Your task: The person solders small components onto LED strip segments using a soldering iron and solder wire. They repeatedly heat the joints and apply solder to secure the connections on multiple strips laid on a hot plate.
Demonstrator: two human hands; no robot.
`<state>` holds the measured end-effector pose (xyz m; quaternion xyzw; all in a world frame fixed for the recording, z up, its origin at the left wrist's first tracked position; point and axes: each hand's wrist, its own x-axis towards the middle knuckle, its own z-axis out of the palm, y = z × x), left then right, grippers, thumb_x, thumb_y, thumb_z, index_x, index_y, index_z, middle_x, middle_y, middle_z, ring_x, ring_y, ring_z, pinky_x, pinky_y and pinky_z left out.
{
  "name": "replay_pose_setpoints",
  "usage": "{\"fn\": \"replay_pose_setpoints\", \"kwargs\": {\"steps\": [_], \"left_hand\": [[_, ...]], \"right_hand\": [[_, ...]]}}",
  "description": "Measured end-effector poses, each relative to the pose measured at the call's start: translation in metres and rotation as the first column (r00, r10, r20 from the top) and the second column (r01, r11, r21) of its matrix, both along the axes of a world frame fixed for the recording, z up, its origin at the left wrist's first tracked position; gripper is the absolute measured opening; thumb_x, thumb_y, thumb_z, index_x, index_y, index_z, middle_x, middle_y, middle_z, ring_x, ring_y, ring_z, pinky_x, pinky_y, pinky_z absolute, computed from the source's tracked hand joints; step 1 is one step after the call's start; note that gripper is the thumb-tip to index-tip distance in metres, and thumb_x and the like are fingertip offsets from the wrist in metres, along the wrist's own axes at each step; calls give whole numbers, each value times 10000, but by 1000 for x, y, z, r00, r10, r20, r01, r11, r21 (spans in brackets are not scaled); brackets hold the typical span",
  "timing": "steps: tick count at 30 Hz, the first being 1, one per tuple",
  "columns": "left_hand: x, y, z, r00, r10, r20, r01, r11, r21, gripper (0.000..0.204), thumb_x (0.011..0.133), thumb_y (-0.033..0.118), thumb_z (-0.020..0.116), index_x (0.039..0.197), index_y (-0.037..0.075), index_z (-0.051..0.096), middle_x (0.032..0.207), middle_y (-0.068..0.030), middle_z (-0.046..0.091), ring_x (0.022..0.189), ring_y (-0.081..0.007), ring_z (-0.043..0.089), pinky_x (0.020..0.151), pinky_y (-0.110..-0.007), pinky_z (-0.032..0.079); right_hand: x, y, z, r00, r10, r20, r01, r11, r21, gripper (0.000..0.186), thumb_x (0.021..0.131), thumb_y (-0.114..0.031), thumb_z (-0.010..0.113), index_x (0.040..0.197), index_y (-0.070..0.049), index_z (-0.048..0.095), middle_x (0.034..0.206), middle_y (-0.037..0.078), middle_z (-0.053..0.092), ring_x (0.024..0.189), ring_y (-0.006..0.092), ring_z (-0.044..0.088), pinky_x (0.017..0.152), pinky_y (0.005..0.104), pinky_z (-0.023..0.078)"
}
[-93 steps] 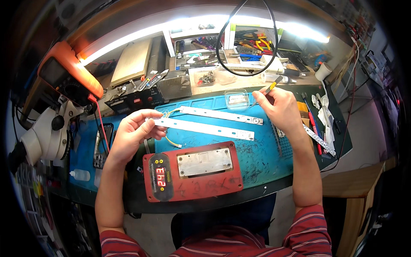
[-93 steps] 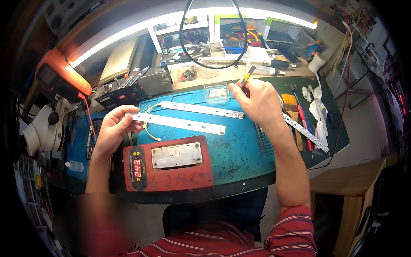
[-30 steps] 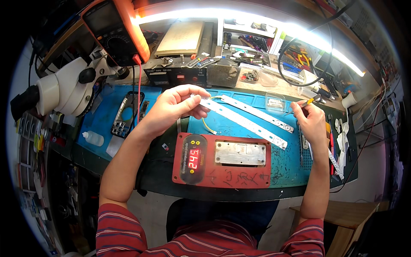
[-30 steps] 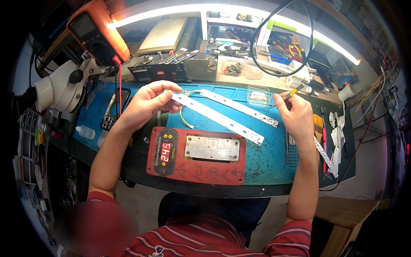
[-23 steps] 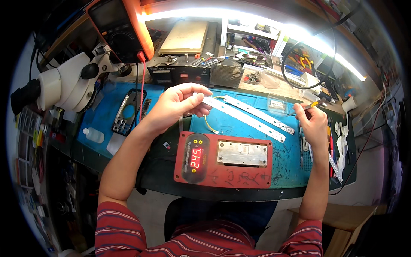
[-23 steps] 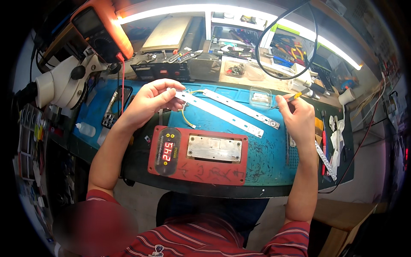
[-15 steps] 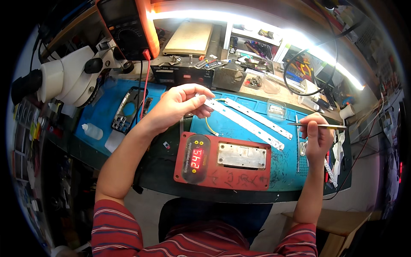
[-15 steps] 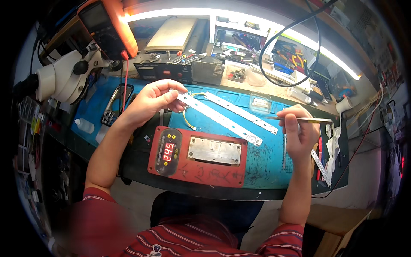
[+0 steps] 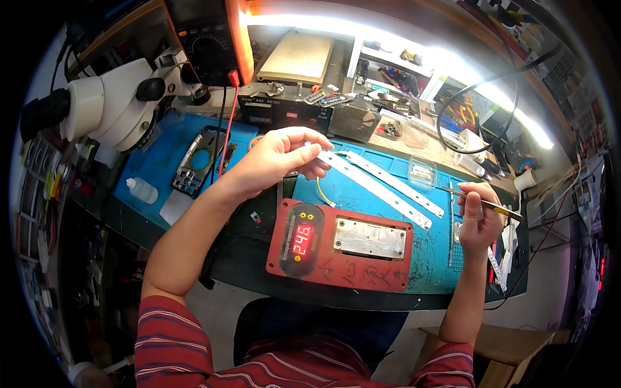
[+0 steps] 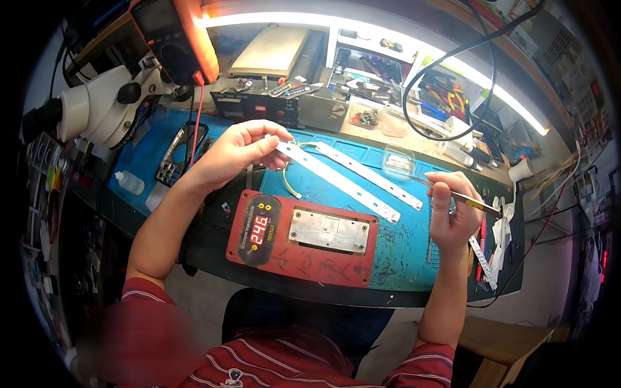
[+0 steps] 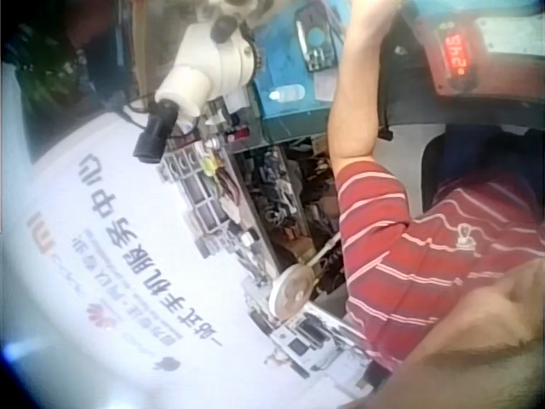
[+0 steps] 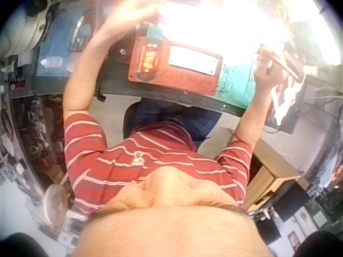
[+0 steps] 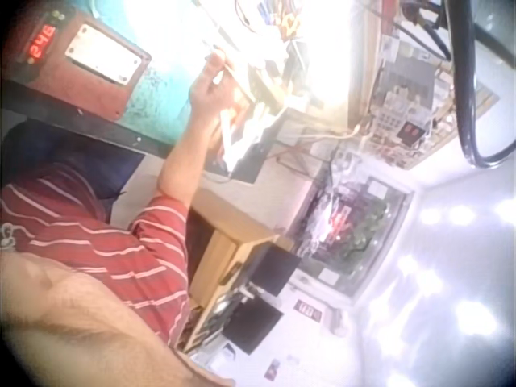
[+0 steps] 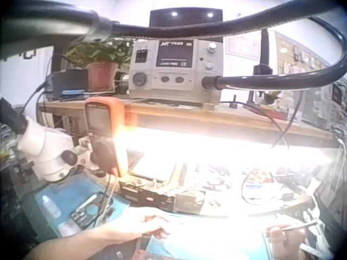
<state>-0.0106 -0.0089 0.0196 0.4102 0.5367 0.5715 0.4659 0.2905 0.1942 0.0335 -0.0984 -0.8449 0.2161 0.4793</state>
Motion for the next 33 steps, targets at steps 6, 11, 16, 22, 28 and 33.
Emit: {"fn": "replay_pose_setpoints", "kwargs": {"steps": [6,11,16,22,28,33], "left_hand": [[-1,1,-2,1000,10,-11,-10,1000,-4,312,1012,231,574,1215,-6,592,1006,-94,697,896,-133,684,828,-279,551],[-1,0,-2,1000,7,-9,-7,1000,5,312,1011,227,576,1214,-9,592,1014,-104,698,905,-140,687,842,-288,554],[-1,0,-1,1000,7,0,-7,1000,8,309,1010,221,576,1212,-12,593,1012,-104,699,906,-141,688,848,-291,556],[1,-1,0,1000,-2,-6,2,1000,12,306,1010,222,578,1208,-11,595,1005,-98,698,901,-137,686,842,-288,554],[1,0,2,1000,6,-5,-6,1000,12,307,1011,224,577,1207,-11,595,1006,-96,697,900,-134,684,835,-287,553],[0,0,0,1000,10,-1,-10,1000,26,297,1008,216,583,1199,-10,604,1004,-117,707,886,-144,691,817,-286,561]], "right_hand": [[0,3,-2,1000,-22,8,22,1000,-9,208,999,-155,577,911,10,668,695,68,604,578,114,561,528,237,410],[-2,4,-2,999,-21,28,21,1000,-10,210,1000,-156,576,916,11,670,665,54,574,572,113,551,521,240,393],[-1,5,-2,998,-45,37,46,999,-20,213,999,-159,579,909,9,675,662,54,575,578,111,554,524,240,396],[-2,6,-5,998,-54,44,56,998,-38,218,994,-173,595,905,7,677,676,58,591,579,115,560,536,247,407],[-2,7,-5,996,-67,65,69,997,-37,213,991,-173,603,906,8,677,688,61,603,585,115,566,547,250,418],[-2,8,-6,995,-70,67,72,997,-37,210,990,-174,607,910,7,678,690,61,604,592,116,571,552,250,422]]}}
